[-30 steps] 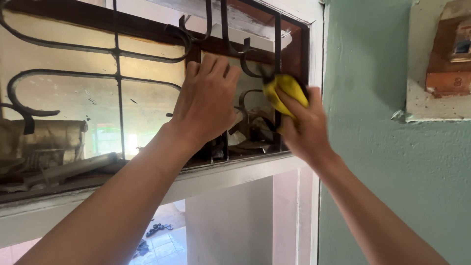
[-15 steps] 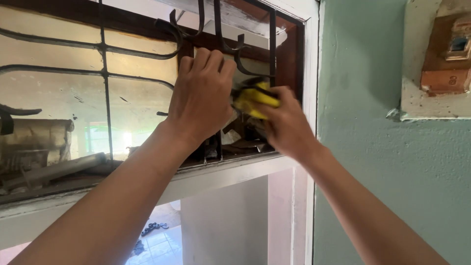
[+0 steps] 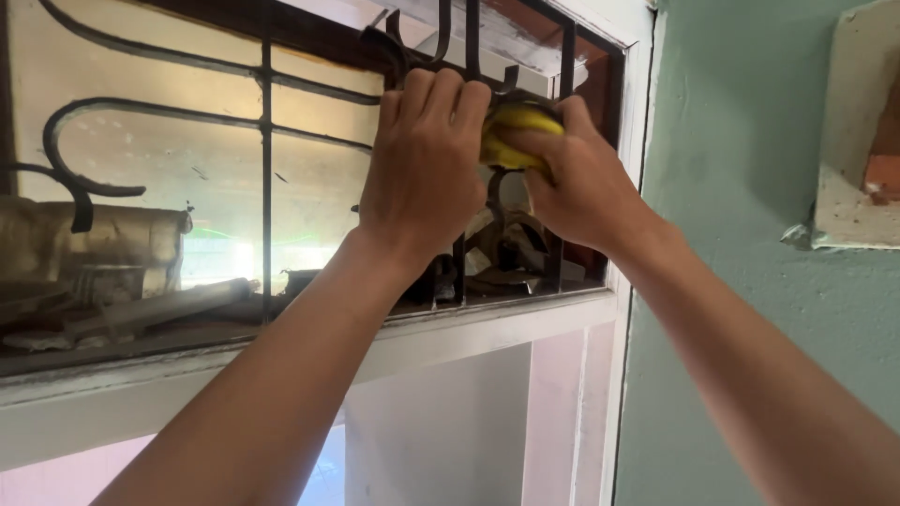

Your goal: Cleaning a window grille and frame with a cloth and brush.

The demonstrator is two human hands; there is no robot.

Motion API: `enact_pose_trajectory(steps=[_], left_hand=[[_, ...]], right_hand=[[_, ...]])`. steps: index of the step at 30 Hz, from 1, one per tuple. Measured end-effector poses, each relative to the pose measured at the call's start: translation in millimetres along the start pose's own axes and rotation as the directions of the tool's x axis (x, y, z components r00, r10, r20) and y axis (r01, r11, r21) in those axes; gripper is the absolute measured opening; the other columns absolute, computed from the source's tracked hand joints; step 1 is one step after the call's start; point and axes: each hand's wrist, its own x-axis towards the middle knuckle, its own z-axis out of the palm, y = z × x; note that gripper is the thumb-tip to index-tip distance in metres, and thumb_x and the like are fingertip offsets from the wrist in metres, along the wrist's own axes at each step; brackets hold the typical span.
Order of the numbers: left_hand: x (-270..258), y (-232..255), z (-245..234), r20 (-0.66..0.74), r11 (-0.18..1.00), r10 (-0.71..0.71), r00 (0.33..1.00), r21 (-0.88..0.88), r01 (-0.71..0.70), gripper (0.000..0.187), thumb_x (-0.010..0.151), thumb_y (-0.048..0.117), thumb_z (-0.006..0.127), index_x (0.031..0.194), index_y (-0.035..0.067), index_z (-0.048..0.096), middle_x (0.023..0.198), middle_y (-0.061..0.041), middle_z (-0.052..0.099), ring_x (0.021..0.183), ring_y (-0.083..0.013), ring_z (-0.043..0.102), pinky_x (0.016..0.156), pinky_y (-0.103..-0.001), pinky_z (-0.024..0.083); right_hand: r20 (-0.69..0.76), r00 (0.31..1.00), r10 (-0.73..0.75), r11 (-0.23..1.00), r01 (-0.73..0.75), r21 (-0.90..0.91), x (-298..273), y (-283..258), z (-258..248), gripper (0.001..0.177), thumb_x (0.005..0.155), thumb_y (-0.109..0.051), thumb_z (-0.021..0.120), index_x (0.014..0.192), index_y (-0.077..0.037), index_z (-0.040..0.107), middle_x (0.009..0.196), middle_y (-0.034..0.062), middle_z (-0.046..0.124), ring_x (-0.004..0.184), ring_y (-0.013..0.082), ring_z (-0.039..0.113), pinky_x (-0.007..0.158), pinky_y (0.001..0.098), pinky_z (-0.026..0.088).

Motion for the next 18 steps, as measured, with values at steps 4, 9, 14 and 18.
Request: enact_pose_trajectory(steps=[4,9,14,18], left_hand=[[-1.9,0.5,-4.8,-0.001,1.0,-0.009,1.0,-0.013,0.009,0.034,0.079,-0.004,0.065,0.111,0.004,0.059,0.105,-0.01,0.058,0.108,-0.0286,0.054,0.094,-0.041,0.042],[-2.4,-1.3,-2.5,-0.08,0.999,-0.007,0.997,-0.038,0.004,0.033,0.084,-0.006,0.064,0.116,0.004,0.059,0.109,-0.008,0.058,0.11,-0.0261,0.053,0.096,-0.039,0.042],[-2.6,0.0,-2.6,-0.092,0.998,-0.016,0.996,-0.063,0.01,0.028,0.087,-0.003,0.065,0.113,0.006,0.059,0.108,-0.007,0.058,0.11,-0.0256,0.053,0.096,-0.039,0.042],[-1.9,-1.1,-4.2,-0.069,0.999,-0.009,0.998,-0.039,0.006,0.028,0.084,-0.001,0.066,0.11,0.005,0.059,0.106,-0.009,0.058,0.108,-0.0264,0.053,0.093,-0.04,0.041]], right_hand=[[0.103,0.995,0.017,0.998,-0.011,-0.058,5.8,-18.5,-6.1,0.043,0.086,0.0,0.061,0.128,-0.005,0.071,0.108,0.0209,0.058,0.103,0.036,0.057,0.086,0.0463,0.053],[0.073,0.997,0.006,1.0,-0.008,0.03,9.2,-14.8,-2.5,0.043,0.089,0.0,0.059,0.13,-0.006,0.071,0.101,0.0195,0.06,0.103,0.0354,0.055,0.087,0.0481,0.052],[0.263,0.963,0.058,0.991,-0.024,-0.133,5.5,-24.2,-10.5,0.037,0.085,-0.005,0.062,0.119,-0.011,0.076,0.097,0.0179,0.061,0.096,0.0336,0.058,0.082,0.048,0.053],[0.37,0.929,0.006,0.985,0.057,-0.161,11.0,-20.9,-8.0,0.028,0.091,-0.007,0.062,0.112,-0.013,0.079,0.087,0.0091,0.067,0.097,0.0337,0.057,0.08,0.0462,0.056]])
